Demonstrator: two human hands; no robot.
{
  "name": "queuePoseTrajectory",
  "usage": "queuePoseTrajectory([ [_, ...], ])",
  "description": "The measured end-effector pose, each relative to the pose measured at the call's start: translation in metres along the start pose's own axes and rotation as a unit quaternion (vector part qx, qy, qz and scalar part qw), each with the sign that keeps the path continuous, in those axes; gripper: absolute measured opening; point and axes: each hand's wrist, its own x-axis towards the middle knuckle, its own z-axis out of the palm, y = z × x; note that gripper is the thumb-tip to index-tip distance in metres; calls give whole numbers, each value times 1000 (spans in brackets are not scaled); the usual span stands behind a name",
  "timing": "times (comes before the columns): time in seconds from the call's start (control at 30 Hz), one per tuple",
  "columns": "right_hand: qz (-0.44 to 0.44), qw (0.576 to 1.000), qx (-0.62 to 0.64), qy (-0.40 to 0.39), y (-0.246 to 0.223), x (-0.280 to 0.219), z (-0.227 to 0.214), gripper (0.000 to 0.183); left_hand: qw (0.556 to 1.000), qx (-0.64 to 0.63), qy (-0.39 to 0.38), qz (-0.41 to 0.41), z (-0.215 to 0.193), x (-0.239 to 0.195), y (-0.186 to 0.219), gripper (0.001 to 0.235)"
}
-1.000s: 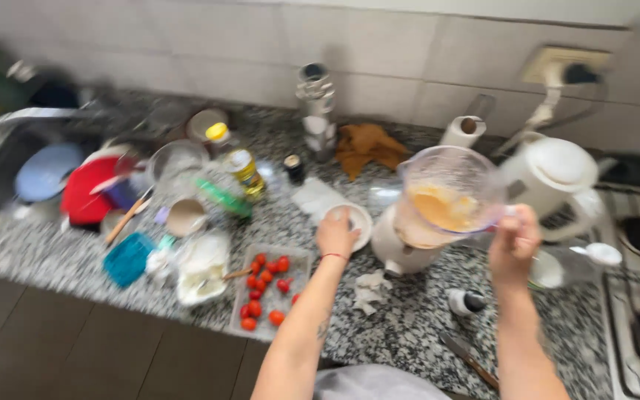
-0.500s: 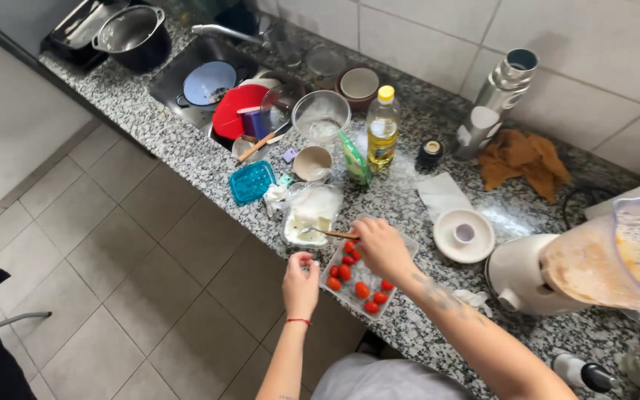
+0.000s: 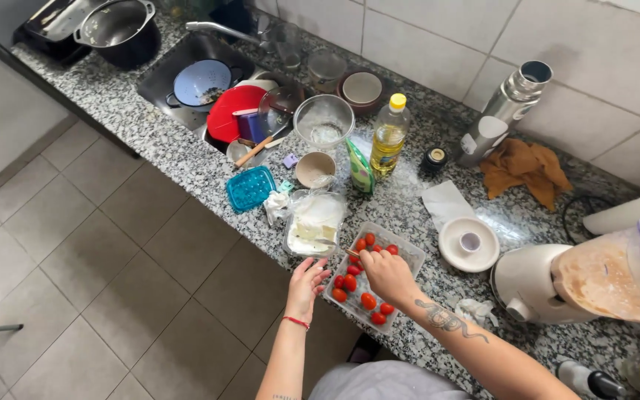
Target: The person adds a white creamy substance to a blender containing a pinkish mixture using a spoon. They secure the lid, blend the contents, and then remove the lid to stir the mixture with the spoon. The person repeats the blending process and finally removes the blender jar from the base.
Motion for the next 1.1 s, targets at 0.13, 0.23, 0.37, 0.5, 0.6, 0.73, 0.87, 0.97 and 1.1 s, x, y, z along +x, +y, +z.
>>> queuePoseTrajectory([
  [0.13,36,995,66,-73,4,16,-27,9,1000,-15,14,-19,7,-4,16,65],
  [0.23,247,890,338,-179,6,19,-86,16,996,17,80,-22,-10,12,-15,55],
  [0.37,432,637,636,-60,43,-8,-172,28,990,51,97,90,9,18,-29,36],
  [0.5,435,800,408,65,92,-71,-327,26,982,113,-74,135,98,-14,-20,34],
  [0.6,471,873,8,128,110,-107,-421,21,939,182,-229,179,169,-42,-15,45],
  [0.73,361,919,-138,77,147,-111,-462,17,826,284,-392,288,257,-95,13,92],
  [0.87,265,941,-164,-130,193,-104,-429,29,736,232,-516,371,314,-123,20,126],
  [0.97,215,946,-123,-211,221,-102,-381,7,721,192,-506,433,338,-131,9,121],
  [1.1,155,950,-75,-261,243,-90,-337,3,701,199,-488,481,350,-122,-5,113],
])
